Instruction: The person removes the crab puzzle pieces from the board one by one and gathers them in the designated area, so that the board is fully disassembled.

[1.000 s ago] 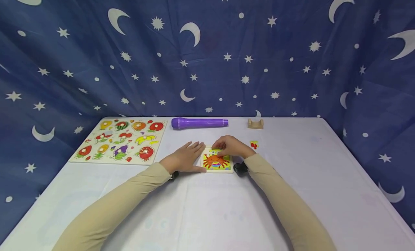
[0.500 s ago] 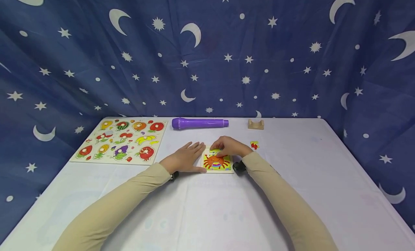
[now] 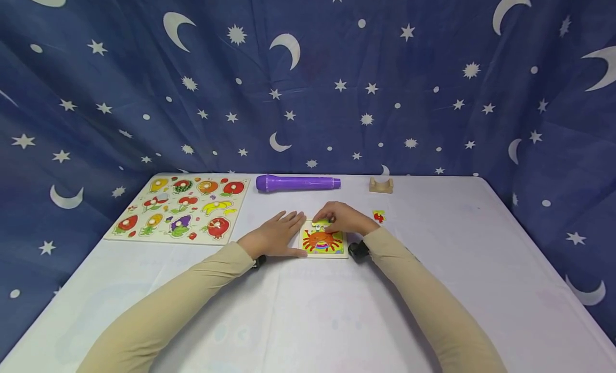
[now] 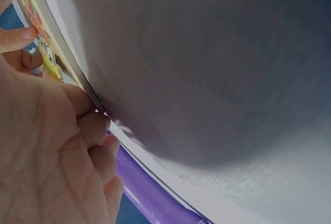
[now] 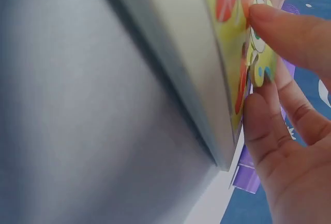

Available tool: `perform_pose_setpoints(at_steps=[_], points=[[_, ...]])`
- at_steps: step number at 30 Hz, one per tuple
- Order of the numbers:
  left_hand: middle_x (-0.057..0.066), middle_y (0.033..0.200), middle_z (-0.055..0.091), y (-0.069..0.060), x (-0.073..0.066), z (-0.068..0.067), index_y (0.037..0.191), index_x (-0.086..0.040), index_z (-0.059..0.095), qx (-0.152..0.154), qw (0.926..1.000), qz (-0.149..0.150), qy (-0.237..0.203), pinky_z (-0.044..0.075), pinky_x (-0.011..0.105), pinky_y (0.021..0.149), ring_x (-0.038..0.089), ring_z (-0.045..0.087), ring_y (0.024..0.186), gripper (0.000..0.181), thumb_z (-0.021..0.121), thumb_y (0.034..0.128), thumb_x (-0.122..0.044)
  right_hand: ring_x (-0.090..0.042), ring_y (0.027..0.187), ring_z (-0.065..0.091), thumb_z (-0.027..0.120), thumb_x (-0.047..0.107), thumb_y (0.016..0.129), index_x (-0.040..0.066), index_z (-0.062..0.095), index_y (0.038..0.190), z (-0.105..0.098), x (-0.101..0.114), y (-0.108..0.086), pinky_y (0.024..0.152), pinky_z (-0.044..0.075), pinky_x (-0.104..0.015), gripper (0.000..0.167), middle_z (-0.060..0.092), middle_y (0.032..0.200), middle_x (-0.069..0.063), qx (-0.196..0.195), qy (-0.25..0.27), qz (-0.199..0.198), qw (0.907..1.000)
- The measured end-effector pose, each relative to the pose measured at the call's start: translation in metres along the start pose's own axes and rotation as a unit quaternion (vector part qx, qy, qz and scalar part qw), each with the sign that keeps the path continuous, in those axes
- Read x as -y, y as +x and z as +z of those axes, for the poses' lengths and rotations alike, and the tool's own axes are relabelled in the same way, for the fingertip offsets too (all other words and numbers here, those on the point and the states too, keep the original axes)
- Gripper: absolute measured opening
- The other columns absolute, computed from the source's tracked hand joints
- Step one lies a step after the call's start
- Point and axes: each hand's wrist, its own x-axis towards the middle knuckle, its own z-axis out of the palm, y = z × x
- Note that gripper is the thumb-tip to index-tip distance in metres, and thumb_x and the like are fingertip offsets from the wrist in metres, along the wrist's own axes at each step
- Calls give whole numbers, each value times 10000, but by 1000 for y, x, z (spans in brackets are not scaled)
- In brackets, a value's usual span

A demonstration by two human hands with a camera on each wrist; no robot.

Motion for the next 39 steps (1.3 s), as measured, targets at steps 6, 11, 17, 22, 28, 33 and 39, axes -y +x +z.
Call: perform_pose_setpoints(at_steps=[6, 11, 17, 22, 28, 33, 39], points=[[69, 1583, 169, 1, 1, 1, 1512, -80, 160, 9, 10000, -14, -18, 124, 392, 1213, 227, 169, 1466, 971, 406, 837, -734, -205, 948, 590, 740, 46, 782, 75, 678, 1144, -2, 2, -2, 888, 540, -344, 368, 665, 1114, -103, -108, 31, 402, 9991], [65, 1585, 162, 0, 0, 1, 1513, -82, 154, 35, 10000, -31, -78, 120, 391, 1214, 224, 165, 1467, 971, 410, 838, -731, -194, 907, 616, 766, 66, 760, 49, 689, 1105, -4, 0, -1, 880, 550, -340, 354, 670, 1096, -116, -197, 136, 696, 9973], [64, 1585, 163, 1, 1, 3, 1513, -84, 154, 24, 10000, -17, -48, 129, 390, 1213, 223, 169, 1466, 972, 405, 837, -735, -155, 807, 562, 770, 72, 757, 49, 695, 1102, -6, -4, -2, 777, 542, -256, 354, 685, 1007, -101, -155, 168, 530, 9983], [66, 1584, 163, 3, 1, 4, 1513, -81, 153, 7, 10000, -24, -2, 129, 390, 1213, 223, 168, 1466, 977, 402, 835, -738, -134, 731, 536, 777, 72, 747, 38, 699, 1100, -6, -7, 0, 684, 504, -207, 362, 683, 900, -82, -138, 192, 425, 9988], [62, 1588, 141, 3, 1, 4, 1515, -82, 134, 76, 10000, -56, -21, 114, 387, 1215, 221, 149, 1470, 986, 396, 832, -744, -121, 726, 539, 789, 88, 737, 32, 705, 1088, -6, -9, 1, 679, 501, -201, 365, 680, 883, -71, -160, 112, 455, 9988], [64, 1588, 145, 3, 1, 4, 1514, -80, 137, 71, 10000, -41, -17, 121, 387, 1214, 218, 152, 1470, 984, 398, 834, -741, -120, 717, 536, 785, 93, 743, 33, 709, 1082, -7, -7, 2, 678, 494, -202, 353, 677, 864, -65, -125, 79, 499, 9986], [63, 1589, 147, 2, 0, 3, 1516, -87, 137, 76, 10000, -49, -24, 125, 390, 1213, 216, 156, 1469, 977, 402, 836, -736, -118, 709, 529, 779, 94, 751, 32, 709, 1078, -8, -5, 3, 670, 487, -195, 340, 671, 856, -62, -63, -32, 509, 9987]])
